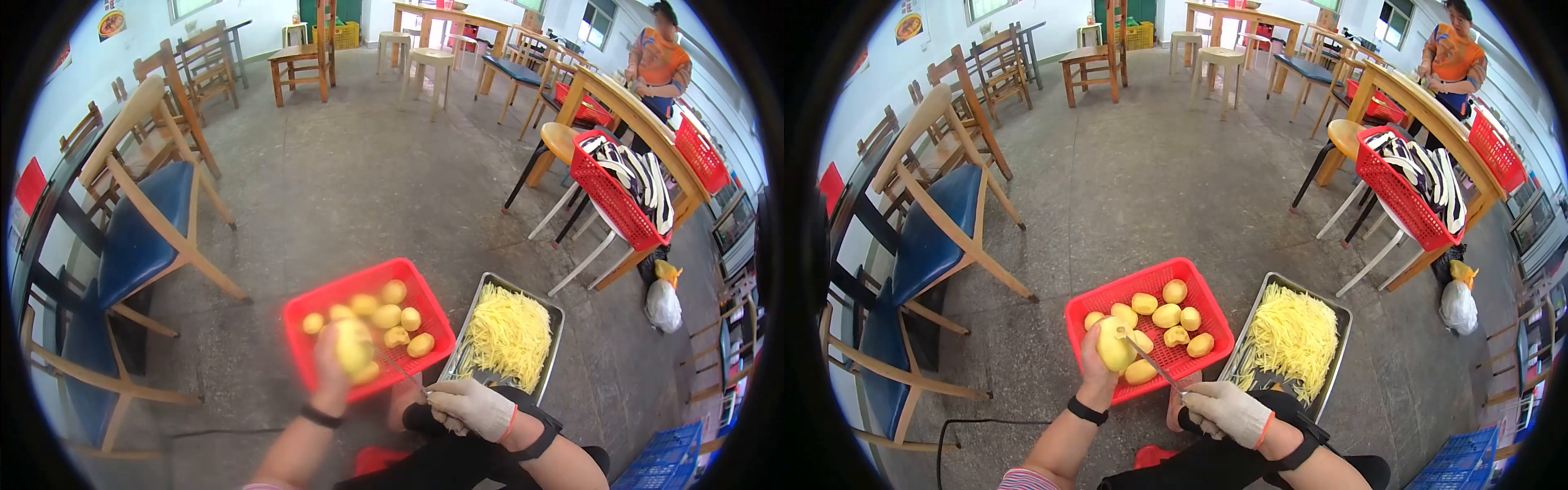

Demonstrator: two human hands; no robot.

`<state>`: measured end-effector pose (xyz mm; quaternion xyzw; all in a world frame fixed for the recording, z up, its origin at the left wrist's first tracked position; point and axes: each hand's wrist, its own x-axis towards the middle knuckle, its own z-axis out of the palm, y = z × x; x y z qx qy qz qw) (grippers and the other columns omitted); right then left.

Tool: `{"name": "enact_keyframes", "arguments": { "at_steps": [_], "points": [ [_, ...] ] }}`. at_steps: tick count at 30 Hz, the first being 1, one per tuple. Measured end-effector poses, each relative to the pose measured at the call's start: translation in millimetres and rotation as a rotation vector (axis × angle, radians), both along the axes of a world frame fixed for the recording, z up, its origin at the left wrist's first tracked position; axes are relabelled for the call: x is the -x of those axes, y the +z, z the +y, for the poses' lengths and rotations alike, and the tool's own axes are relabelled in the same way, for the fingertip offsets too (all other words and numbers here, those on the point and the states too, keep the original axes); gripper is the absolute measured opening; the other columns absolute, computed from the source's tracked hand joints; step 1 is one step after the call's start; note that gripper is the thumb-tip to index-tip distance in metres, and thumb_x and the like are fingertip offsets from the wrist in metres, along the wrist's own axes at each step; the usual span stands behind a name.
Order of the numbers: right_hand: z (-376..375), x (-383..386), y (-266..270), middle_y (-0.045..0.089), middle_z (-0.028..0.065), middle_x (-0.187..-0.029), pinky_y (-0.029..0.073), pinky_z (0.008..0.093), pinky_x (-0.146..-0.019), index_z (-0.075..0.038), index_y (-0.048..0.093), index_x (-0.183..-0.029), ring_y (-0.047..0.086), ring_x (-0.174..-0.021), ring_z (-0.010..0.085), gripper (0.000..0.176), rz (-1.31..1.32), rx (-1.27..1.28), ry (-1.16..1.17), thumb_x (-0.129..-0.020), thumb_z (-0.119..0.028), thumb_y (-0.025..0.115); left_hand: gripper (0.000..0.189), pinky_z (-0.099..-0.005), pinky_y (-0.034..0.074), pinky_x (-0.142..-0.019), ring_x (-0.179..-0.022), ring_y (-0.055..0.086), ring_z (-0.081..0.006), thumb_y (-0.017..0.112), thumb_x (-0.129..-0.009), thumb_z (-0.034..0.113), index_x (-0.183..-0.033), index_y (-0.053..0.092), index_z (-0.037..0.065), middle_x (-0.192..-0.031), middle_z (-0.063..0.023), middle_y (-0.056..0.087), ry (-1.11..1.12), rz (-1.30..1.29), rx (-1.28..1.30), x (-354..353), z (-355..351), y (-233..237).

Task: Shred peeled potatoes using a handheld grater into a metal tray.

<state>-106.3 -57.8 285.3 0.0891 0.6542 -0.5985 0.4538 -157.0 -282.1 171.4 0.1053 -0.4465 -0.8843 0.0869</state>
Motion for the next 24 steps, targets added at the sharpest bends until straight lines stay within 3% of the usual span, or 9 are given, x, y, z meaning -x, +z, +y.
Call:
{"name": "enact_keyframes", "arguments": {
  "at_steps": [2,5,8,11,18,20,22,23,24],
  "points": [
    [-4.2,-0.5,9.0,0.052,-0.0005,-0.064,0.039,0.0214,-0.045,-0.001,0.061,-0.093,0.048,-0.050,0.0079,0.029,-0.054,0.056,-0.074,-0.091,-0.029,0.053,0.035,-0.0329,0.053,-0.069,-0.081,0.063,-0.0211,0.042,-0.093,0.031,-0.102,0.056,0.000,-0.090,-0.0109,0.063,-0.094,-0.061,-0.379,2.0,4.4,-3.7],
    [-13.2,0.8,19.5,0.051,-0.0021,-0.064,0.036,0.0199,-0.042,-0.001,0.062,-0.089,0.044,-0.047,0.0058,0.030,-0.124,0.098,-0.155,-0.090,-0.029,0.054,0.041,-0.0407,0.051,-0.081,-0.090,0.062,-0.0257,0.043,-0.092,0.040,-0.110,0.056,0.005,-0.100,-0.0118,0.063,-0.138,-0.123,-0.435,3.8,7.3,-26.4],
    [-13.9,4.7,16.0,0.051,-0.0010,-0.064,0.035,0.0211,-0.042,-0.001,0.061,-0.086,0.044,-0.046,0.0067,0.029,-0.128,0.072,-0.138,-0.090,-0.028,0.056,0.040,-0.0429,0.052,-0.071,-0.085,0.063,-0.0258,0.042,-0.091,0.042,-0.106,0.056,0.009,-0.095,-0.0111,0.064,-0.211,-0.324,-0.555,6.7,9.3,-37.6],
    [-16.0,10.4,3.8,0.051,-0.0006,-0.064,0.036,0.0217,-0.042,-0.002,0.060,-0.083,0.044,-0.046,0.0067,0.027,-0.117,0.085,-0.183,-0.089,-0.027,0.056,0.040,-0.0427,0.049,-0.063,-0.079,0.062,-0.0262,0.041,-0.091,0.045,-0.104,0.056,0.011,-0.093,-0.0103,0.064,-0.240,-0.449,-0.426,8.3,16.3,-29.9],
    [0.5,31.0,8.9,0.051,0.0015,-0.065,0.038,0.0227,-0.043,-0.002,0.057,-0.081,0.048,-0.050,0.0082,0.024,-0.036,0.060,-0.340,-0.089,-0.025,0.056,0.044,-0.0439,0.047,-0.068,-0.080,0.060,-0.0272,0.038,-0.090,0.048,-0.108,0.056,0.012,-0.094,-0.0091,0.064,-0.302,-0.556,-0.433,7.4,3.6,-58.2],
    [4.3,32.8,13.1,0.050,0.0011,-0.065,0.038,0.0233,-0.044,-0.001,0.056,-0.082,0.049,-0.052,0.0093,0.024,0.002,-0.063,-0.273,-0.090,-0.024,0.054,0.043,-0.0445,0.046,-0.072,-0.085,0.059,-0.0268,0.038,-0.090,0.047,-0.110,0.056,0.013,-0.098,-0.0088,0.063,-0.333,-0.572,-0.562,6.3,3.6,-67.0],
    [9.8,33.1,7.4,0.053,0.0037,-0.066,0.042,0.0268,-0.047,0.000,0.057,-0.087,0.053,-0.054,0.0124,0.026,0.155,-0.229,0.114,-0.091,-0.025,0.051,0.044,-0.0443,0.046,-0.072,-0.087,0.059,-0.0267,0.039,-0.090,0.047,-0.110,0.056,0.013,-0.100,-0.0092,0.063,-0.293,-0.586,-0.547,5.2,7.2,-73.8],
    [10.9,33.9,3.4,0.053,0.0037,-0.066,0.042,0.0268,-0.047,0.000,0.057,-0.087,0.053,-0.054,0.0124,0.026,0.151,-0.229,0.114,-0.091,-0.025,0.051,0.044,-0.0440,0.046,-0.073,-0.089,0.058,-0.0266,0.039,-0.090,0.047,-0.111,0.056,0.012,-0.101,-0.0095,0.063,-0.251,-0.594,-0.533,5.6,8.1,-76.1],
    [11.5,34.1,-1.2,0.056,0.0051,-0.067,0.044,0.0285,-0.049,0.000,0.058,-0.091,0.056,-0.055,0.0139,0.027,0.288,-0.310,0.282,-0.091,-0.026,0.050,0.044,-0.0440,0.046,-0.073,-0.089,0.058,-0.0266,0.039,-0.090,0.047,-0.111,0.056,0.012,-0.101,-0.0095,0.063,-0.248,-0.600,-0.534,6.5,7.3,-78.5]
  ]
}}
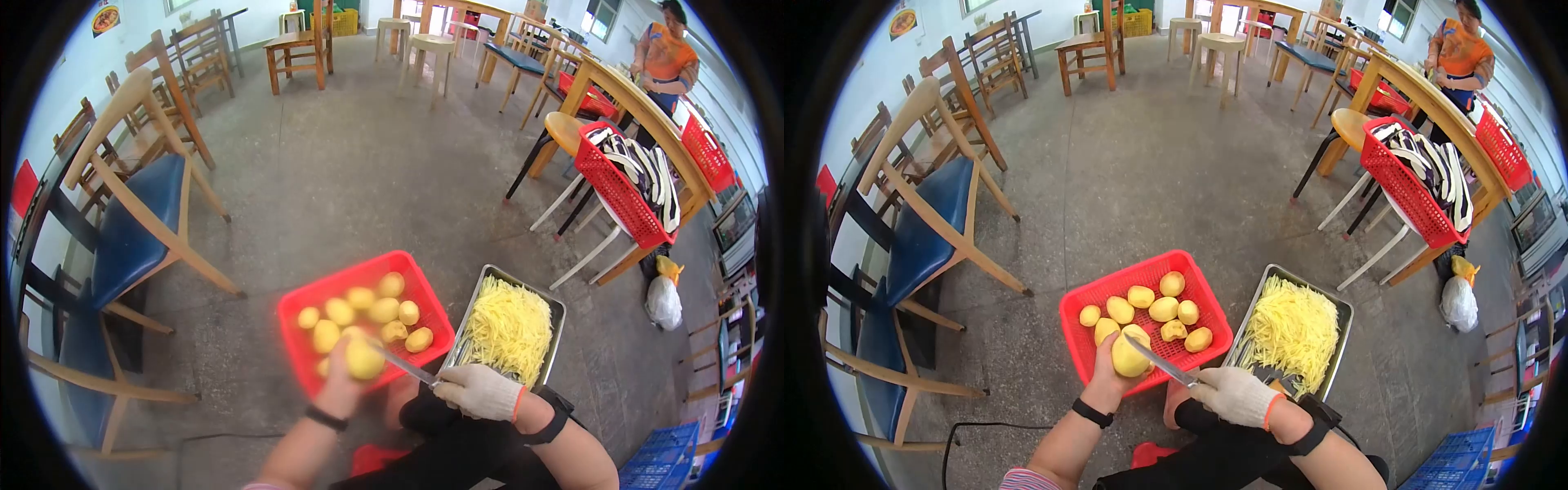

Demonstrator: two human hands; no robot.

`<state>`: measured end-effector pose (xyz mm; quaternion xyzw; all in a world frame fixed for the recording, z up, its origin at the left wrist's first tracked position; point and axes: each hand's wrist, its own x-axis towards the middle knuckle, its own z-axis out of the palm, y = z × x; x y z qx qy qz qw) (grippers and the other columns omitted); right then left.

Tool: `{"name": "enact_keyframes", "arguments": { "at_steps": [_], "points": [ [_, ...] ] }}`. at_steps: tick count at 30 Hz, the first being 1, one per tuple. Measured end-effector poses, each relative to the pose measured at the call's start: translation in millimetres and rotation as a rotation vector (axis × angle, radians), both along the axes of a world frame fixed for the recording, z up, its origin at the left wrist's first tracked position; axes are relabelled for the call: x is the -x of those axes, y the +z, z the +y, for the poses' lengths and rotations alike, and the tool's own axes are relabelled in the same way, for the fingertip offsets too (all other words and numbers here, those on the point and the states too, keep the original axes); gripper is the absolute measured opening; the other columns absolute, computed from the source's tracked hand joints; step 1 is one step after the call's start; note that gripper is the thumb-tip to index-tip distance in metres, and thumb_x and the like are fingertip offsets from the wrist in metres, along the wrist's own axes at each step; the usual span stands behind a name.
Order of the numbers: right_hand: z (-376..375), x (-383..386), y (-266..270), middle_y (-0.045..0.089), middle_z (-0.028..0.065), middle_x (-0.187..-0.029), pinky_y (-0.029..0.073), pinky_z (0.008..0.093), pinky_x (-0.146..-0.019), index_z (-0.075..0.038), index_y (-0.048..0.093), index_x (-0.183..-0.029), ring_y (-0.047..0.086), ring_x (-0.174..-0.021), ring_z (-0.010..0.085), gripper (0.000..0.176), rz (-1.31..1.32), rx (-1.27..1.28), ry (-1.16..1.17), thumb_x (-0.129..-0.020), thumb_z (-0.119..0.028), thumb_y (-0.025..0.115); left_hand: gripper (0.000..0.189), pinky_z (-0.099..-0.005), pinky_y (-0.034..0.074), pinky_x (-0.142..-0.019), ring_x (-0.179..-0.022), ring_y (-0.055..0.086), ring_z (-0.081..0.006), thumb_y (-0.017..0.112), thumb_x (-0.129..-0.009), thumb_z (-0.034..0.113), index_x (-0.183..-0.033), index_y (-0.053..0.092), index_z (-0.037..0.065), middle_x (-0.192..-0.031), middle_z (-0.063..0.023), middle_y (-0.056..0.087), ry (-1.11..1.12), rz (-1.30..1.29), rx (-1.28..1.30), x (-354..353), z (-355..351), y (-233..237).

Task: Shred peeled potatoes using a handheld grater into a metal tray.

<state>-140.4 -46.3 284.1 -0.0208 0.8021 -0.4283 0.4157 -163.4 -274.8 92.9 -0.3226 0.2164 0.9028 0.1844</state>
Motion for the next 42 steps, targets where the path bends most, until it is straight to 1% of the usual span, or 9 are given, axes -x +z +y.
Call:
{"name": "enact_keyframes", "arguments": {
  "at_steps": [14,18,19,24,26,30,36,40,42],
  "points": [
    [-1.9,22.7,-21.7,0.059,0.0066,-0.068,0.048,0.0306,-0.054,0.002,0.057,-0.095,0.058,-0.056,0.0163,0.029,-0.258,0.022,-0.009,-0.091,-0.025,0.048,0.041,-0.0404,0.055,-0.074,-0.087,0.063,-0.0245,0.044,-0.092,0.029,-0.120,0.050,-0.001,-0.098,-0.0125,0.063,-0.038,0.119,-0.189,5.5,-18.7,23.7],
    [2.0,24.7,-26.7,0.062,0.0171,-0.071,0.049,0.0411,-0.062,0.001,0.058,-0.094,0.063,-0.066,0.0308,0.027,0.209,-0.232,0.140,-0.090,-0.025,0.049,0.041,-0.0410,0.054,-0.076,-0.088,0.063,-0.0251,0.047,-0.092,0.030,-0.122,0.049,0.001,-0.099,-0.0119,0.063,-0.089,0.052,-0.029,6.7,-19.9,-15.1],
    [4.9,24.8,-30.1,0.062,0.0210,-0.074,0.049,0.0450,-0.065,0.000,0.058,-0.094,0.063,-0.072,0.0364,0.027,0.490,-0.408,0.218,-0.089,-0.025,0.050,0.040,-0.0416,0.053,-0.074,-0.088,0.063,-0.0250,0.051,-0.090,0.033,-0.119,0.052,0.006,-0.101,-0.0106,0.064,-0.103,-0.001,0.104,5.6,-16.2,-21.6],
    [9.4,35.9,-9.7,0.063,0.0242,-0.082,0.048,0.0463,-0.070,-0.002,0.060,-0.103,0.062,-0.080,0.0406,0.028,0.499,-0.234,-0.210,-0.087,-0.024,0.053,0.041,-0.0395,0.052,-0.076,-0.091,0.064,-0.0273,0.063,-0.082,0.035,-0.111,0.059,0.006,-0.103,-0.0128,0.065,-0.398,0.096,0.778,15.3,-4.2,-106.3],
    [14.6,35.8,-21.1,0.063,0.0239,-0.082,0.049,0.0429,-0.069,0.000,0.060,-0.106,0.063,-0.080,0.0396,0.029,0.458,-0.093,-0.450,-0.086,-0.020,0.056,0.044,-0.0385,0.051,-0.077,-0.088,0.064,-0.0308,0.067,-0.077,0.038,-0.103,0.062,0.002,-0.101,-0.0154,0.065,-0.672,0.482,1.673,17.8,13.0,-112.7],
    [14.7,39.8,-18.0,0.063,0.0234,-0.082,0.050,0.0401,-0.068,0.001,0.059,-0.108,0.063,-0.079,0.0383,0.029,0.563,-0.078,-0.460,-0.085,-0.017,0.058,0.051,-0.0430,0.050,-0.077,-0.084,0.061,-0.0363,0.070,-0.070,0.044,-0.101,0.064,0.004,-0.089,-0.0185,0.064,-0.755,0.423,1.923,29.3,46.7,-104.8],
    [14.7,42.5,-18.5,0.062,0.0234,-0.083,0.050,0.0385,-0.066,0.004,0.058,-0.107,0.064,-0.077,0.0368,0.029,0.586,-0.024,-0.528,-0.083,-0.013,0.061,0.033,-0.0473,0.050,-0.077,-0.085,0.061,-0.0396,0.068,-0.072,0.032,-0.088,0.064,0.004,-0.085,-0.0200,0.064,-0.692,0.325,2.030,69.3,68.4,-134.3],
    [15.2,42.7,-10.7,0.062,0.0235,-0.083,0.050,0.0376,-0.066,0.005,0.058,-0.107,0.065,-0.077,0.0367,0.029,0.620,-0.030,-0.530,-0.083,-0.011,0.062,0.034,-0.0448,0.049,-0.078,-0.090,0.061,-0.0372,0.069,-0.072,0.027,-0.091,0.057,0.002,-0.092,-0.0193,0.063,-0.999,0.330,1.854,84.7,71.2,-142.5],
    [17.5,44.0,-10.1,0.062,0.0235,-0.083,0.050,0.0371,-0.066,0.005,0.058,-0.107,0.065,-0.077,0.0361,0.029,0.608,-0.006,-0.532,-0.082,-0.010,0.062,0.042,-0.0420,0.049,-0.080,-0.091,0.061,-0.0354,0.072,-0.069,0.025,-0.099,0.052,0.004,-0.096,-0.0180,0.062,-0.734,0.102,1.590,89.4,75.9,-151.5]
  ]
}}
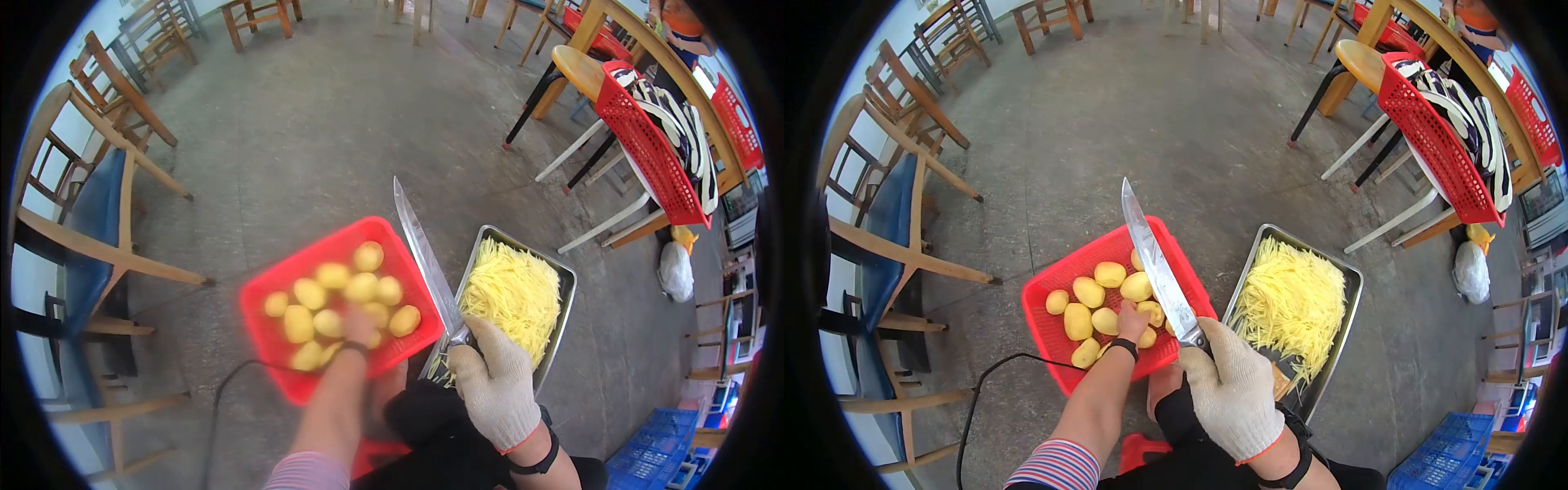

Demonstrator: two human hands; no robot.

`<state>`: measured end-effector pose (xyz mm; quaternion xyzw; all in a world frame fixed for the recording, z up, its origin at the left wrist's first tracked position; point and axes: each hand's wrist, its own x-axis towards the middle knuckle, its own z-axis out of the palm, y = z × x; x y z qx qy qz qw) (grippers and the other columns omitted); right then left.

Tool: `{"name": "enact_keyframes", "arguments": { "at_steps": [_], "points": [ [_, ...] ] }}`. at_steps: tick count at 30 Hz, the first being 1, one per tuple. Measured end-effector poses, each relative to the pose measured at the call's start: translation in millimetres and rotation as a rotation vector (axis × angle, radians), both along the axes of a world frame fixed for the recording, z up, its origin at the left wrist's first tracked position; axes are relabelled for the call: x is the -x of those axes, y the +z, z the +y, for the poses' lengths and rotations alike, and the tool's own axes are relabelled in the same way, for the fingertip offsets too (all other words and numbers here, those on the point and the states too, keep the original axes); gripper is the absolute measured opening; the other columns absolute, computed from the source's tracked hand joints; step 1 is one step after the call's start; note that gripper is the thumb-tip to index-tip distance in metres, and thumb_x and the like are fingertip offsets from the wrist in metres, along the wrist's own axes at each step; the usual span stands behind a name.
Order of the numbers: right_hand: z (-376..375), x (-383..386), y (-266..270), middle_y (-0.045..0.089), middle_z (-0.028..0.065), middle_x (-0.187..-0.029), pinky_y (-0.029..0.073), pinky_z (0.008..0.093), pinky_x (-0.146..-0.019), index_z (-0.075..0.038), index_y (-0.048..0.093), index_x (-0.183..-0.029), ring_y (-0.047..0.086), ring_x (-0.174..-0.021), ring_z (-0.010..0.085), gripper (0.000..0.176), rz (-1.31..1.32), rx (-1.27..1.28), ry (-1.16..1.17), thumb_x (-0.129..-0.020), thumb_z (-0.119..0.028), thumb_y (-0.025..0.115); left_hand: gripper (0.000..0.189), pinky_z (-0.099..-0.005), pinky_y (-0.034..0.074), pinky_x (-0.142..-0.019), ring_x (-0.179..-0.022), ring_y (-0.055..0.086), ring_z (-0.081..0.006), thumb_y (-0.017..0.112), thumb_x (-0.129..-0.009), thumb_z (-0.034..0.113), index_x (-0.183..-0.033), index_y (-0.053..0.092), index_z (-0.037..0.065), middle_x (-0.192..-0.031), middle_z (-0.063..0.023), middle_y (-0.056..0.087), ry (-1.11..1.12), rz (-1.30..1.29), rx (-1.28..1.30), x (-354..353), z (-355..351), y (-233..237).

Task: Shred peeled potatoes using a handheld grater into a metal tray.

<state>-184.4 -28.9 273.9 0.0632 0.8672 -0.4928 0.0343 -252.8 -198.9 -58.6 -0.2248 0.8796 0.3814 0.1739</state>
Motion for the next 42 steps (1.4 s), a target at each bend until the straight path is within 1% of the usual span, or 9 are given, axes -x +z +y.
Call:
{"name": "enact_keyframes", "arguments": {
  "at_steps": [6,12,15,18,22,26,32,34,42],
  "points": [
    [3.3,0.3,-3.6,0.062,0.0235,-0.084,0.050,0.0367,-0.068,0.007,0.058,-0.108,0.065,-0.078,0.0356,0.031,-0.005,0.026,-0.014,-0.081,-0.008,0.063,0.058,-0.0430,0.050,-0.081,-0.098,0.061,-0.0317,0.079,-0.057,0.036,-0.100,0.057,0.003,-0.103,-0.0171,0.060,0.018,-0.035,0.066,4.7,14.2,12.4],
    [3.2,-0.7,-3.9,0.062,0.0237,-0.085,0.050,0.0371,-0.069,0.006,0.058,-0.107,0.065,-0.080,0.0361,0.030,0.030,0.000,-0.022,-0.081,-0.008,0.063,0.059,-0.0412,0.051,-0.077,-0.094,0.062,-0.0282,0.080,-0.057,0.037,-0.101,0.062,0.001,-0.100,-0.0147,0.062,-0.297,-0.176,0.145,8.9,-3.5,-4.7],
    [2.6,-2.0,-5.5,0.063,0.0239,-0.085,0.051,0.0379,-0.069,0.005,0.058,-0.107,0.065,-0.081,0.0363,0.030,0.022,-0.014,-0.046,-0.082,-0.010,0.062,0.042,-0.0312,0.048,-0.066,-0.085,0.060,-0.0137,0.074,-0.071,0.031,-0.099,0.061,0.002,-0.082,-0.0030,0.062,0.080,0.063,-0.528,-13.0,-15.2,-1.9],
    [4.8,-3.2,-13.9,0.064,0.0238,-0.086,0.051,0.0391,-0.071,0.002,0.059,-0.107,0.064,-0.083,0.0365,0.029,-0.025,-0.023,-0.065,-0.083,-0.013,0.061,0.033,-0.0297,0.046,-0.066,-0.086,0.060,-0.0129,0.068,-0.078,0.027,-0.103,0.061,0.007,-0.090,-0.0020,0.063,0.247,-0.001,-0.982,-31.3,-32.8,77.3],
    [5.2,-6.4,-14.1,0.064,0.0233,-0.087,0.050,0.0406,-0.074,0.000,0.060,-0.107,0.064,-0.084,0.0374,0.030,0.040,-0.215,0.021,-0.083,-0.019,0.060,0.032,-0.0330,0.047,-0.070,-0.094,0.060,-0.0158,0.063,-0.083,0.023,-0.112,0.057,0.011,-0.104,-0.0033,0.063,0.293,0.015,-1.453,-52.4,-64.1,124.8],
    [-10.6,-11.4,1.0,0.065,0.0214,-0.088,0.050,0.0417,-0.075,-0.003,0.057,-0.108,0.063,-0.084,0.0384,0.031,-0.086,-0.356,0.181,-0.083,-0.021,0.059,0.035,-0.0308,0.051,-0.068,-0.093,0.061,-0.0163,0.064,-0.082,0.013,-0.116,0.055,0.009,-0.105,-0.0050,0.063,0.277,0.145,-1.431,-77.3,-87.8,165.3],
    [-58.7,-35.8,0.0,0.061,0.0150,-0.072,0.052,0.0451,-0.061,-0.006,0.052,-0.086,0.066,-0.075,0.0282,0.011,0.131,-0.781,0.510,-0.080,-0.015,0.055,0.038,-0.0271,0.052,-0.073,-0.090,0.062,-0.0157,0.068,-0.074,-0.002,-0.110,0.055,0.001,-0.102,-0.0073,0.063,0.278,0.299,-1.240,-110.1,-103.6,201.0],
    [-74.1,-48.2,-2.0,0.060,0.0109,-0.075,0.052,0.0412,-0.058,-0.006,0.053,-0.088,0.065,-0.072,0.0262,0.014,0.255,-0.874,0.624,-0.079,-0.017,0.057,0.038,-0.0284,0.052,-0.074,-0.089,0.063,-0.0150,0.069,-0.075,-0.002,-0.110,0.055,0.000,-0.100,-0.0069,0.063,0.219,0.404,-0.917,-118.9,-105.8,210.3],
    [-99.2,-64.5,-12.3,0.058,0.0100,-0.077,0.052,0.0375,-0.055,-0.006,0.054,-0.088,0.063,-0.070,0.0253,0.016,0.363,-0.970,0.640,-0.079,-0.019,0.057,0.032,-0.0275,0.051,-0.068,-0.082,0.062,-0.0129,0.068,-0.077,0.002,-0.107,0.056,0.000,-0.096,-0.0063,0.064,0.256,0.432,-1.076,-138.9,-115.7,226.7]
  ]
}}
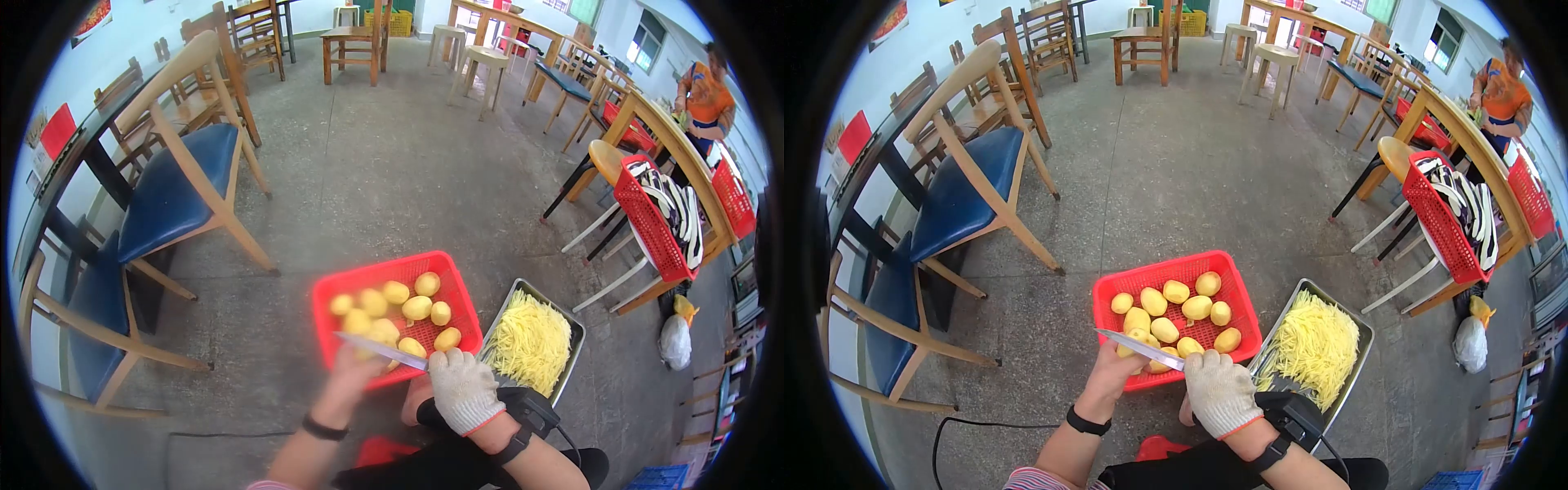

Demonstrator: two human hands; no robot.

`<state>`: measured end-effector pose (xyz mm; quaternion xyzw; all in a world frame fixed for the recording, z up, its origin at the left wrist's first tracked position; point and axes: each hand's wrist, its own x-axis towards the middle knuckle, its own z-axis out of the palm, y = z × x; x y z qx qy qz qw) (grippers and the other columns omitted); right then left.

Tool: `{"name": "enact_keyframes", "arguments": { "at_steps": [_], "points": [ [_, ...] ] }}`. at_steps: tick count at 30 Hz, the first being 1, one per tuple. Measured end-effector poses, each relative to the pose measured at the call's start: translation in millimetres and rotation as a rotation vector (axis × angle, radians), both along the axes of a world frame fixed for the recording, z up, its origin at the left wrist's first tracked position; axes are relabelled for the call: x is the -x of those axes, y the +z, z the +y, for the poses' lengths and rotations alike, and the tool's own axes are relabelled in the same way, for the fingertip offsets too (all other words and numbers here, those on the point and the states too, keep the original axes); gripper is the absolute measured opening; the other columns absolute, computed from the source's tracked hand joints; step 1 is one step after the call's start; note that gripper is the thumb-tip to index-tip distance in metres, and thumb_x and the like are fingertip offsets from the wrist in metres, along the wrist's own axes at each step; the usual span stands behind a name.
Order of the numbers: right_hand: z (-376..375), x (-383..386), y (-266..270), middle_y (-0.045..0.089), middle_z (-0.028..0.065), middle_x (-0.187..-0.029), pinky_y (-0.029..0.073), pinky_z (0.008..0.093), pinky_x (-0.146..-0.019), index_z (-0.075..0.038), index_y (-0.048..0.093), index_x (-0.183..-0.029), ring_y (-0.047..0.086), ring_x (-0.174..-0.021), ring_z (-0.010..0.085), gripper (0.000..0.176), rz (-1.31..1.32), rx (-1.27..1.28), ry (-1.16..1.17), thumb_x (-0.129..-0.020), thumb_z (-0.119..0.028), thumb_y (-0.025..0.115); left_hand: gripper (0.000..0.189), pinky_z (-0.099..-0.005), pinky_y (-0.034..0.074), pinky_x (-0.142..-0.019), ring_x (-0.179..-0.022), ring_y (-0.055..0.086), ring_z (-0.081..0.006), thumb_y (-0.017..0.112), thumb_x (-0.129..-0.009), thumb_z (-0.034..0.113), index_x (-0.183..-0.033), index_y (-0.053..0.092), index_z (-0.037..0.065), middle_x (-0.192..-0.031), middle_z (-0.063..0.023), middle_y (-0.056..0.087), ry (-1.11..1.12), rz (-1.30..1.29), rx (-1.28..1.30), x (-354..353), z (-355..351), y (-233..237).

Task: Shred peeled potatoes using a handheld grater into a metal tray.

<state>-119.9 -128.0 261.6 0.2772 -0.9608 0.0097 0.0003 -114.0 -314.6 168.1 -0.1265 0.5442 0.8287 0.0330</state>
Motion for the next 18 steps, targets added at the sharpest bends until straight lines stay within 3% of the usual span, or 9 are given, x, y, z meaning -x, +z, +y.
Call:
{"name": "enact_keyframes", "arguments": {
  "at_steps": [13,18],
  "points": [
    [9.9,-3.4,-9.2,0.059,0.0094,-0.074,0.053,0.0372,-0.053,-0.005,0.054,-0.084,0.064,-0.064,0.0253,0.012,0.043,-0.049,-0.042,-0.080,-0.017,0.056,0.029,-0.0225,0.046,-0.057,-0.070,0.058,-0.0081,0.069,-0.077,0.004,-0.103,0.057,0.000,-0.087,-0.0030,0.061,0.034,-0.038,0.077,3.9,14.8,21.4],
    [33.1,13.1,-19.6,0.062,0.0129,-0.079,0.054,0.0403,-0.056,-0.004,0.057,-0.084,0.067,-0.070,0.0282,0.011,-0.057,-0.129,-0.249,-0.083,-0.014,0.053,0.032,-0.0230,0.047,-0.059,-0.073,0.059,-0.0089,0.068,-0.077,0.004,-0.106,0.054,-0.001,-0.090,-0.0045,0.061,-0.028,-0.027,0.264,-5.1,0.6,24.1]
  ]
}}
